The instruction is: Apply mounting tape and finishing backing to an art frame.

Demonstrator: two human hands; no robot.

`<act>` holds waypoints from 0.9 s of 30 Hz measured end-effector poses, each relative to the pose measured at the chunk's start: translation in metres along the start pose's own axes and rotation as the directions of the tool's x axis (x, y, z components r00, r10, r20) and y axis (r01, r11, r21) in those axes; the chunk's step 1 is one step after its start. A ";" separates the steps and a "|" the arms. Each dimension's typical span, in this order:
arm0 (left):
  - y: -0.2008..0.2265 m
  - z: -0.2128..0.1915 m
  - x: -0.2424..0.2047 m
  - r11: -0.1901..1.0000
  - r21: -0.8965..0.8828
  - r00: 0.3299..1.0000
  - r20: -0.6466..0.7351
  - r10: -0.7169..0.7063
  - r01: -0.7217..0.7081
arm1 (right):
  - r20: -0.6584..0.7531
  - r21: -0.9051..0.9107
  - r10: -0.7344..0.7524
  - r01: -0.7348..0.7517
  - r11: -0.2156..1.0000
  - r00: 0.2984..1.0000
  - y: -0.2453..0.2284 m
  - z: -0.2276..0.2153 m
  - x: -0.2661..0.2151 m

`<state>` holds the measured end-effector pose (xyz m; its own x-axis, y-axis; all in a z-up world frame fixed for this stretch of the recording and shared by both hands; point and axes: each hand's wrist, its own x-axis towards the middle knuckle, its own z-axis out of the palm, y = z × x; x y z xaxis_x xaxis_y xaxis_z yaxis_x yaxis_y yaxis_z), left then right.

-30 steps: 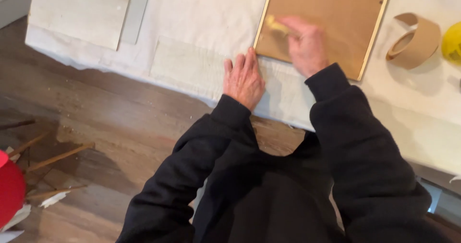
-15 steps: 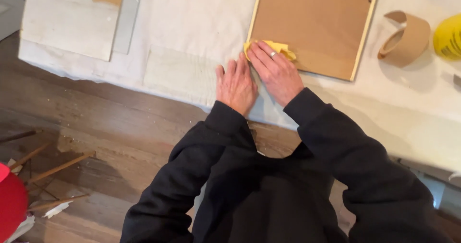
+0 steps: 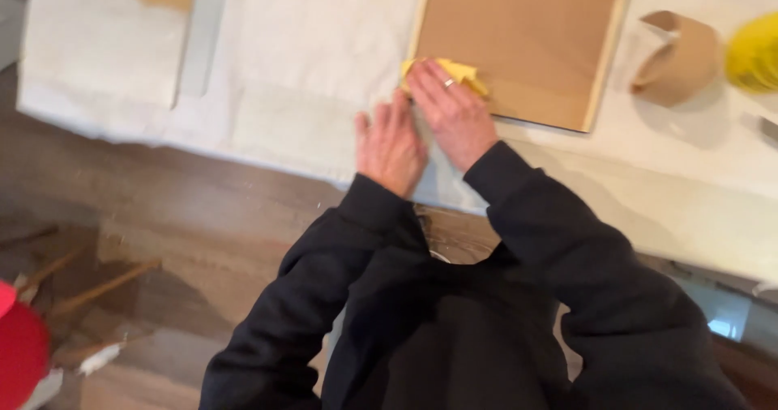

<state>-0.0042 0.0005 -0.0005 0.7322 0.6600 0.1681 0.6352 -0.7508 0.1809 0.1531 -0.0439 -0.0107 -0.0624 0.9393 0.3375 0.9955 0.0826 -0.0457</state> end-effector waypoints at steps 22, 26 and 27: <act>-0.001 -0.013 -0.001 0.989 0.103 0.993 -0.049 0.111 -0.105 | -0.071 0.072 0.397 -0.393 0.917 0.915 0.055 -0.131 -0.126; -0.002 -0.010 0.003 0.985 0.115 0.991 -0.011 0.131 -0.129 | -0.122 0.079 0.242 -0.234 0.969 0.962 0.012 -0.049 -0.066; -0.004 -0.011 0.005 0.984 0.126 0.992 -0.005 0.126 -0.125 | -0.085 0.083 0.206 -0.199 0.976 0.975 -0.002 -0.039 -0.042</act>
<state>-0.0057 0.0070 0.0100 0.8054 0.5599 0.1944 0.5648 -0.8245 0.0347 0.1562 -0.0970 0.0122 0.1502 0.9044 0.3993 0.9787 -0.0787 -0.1897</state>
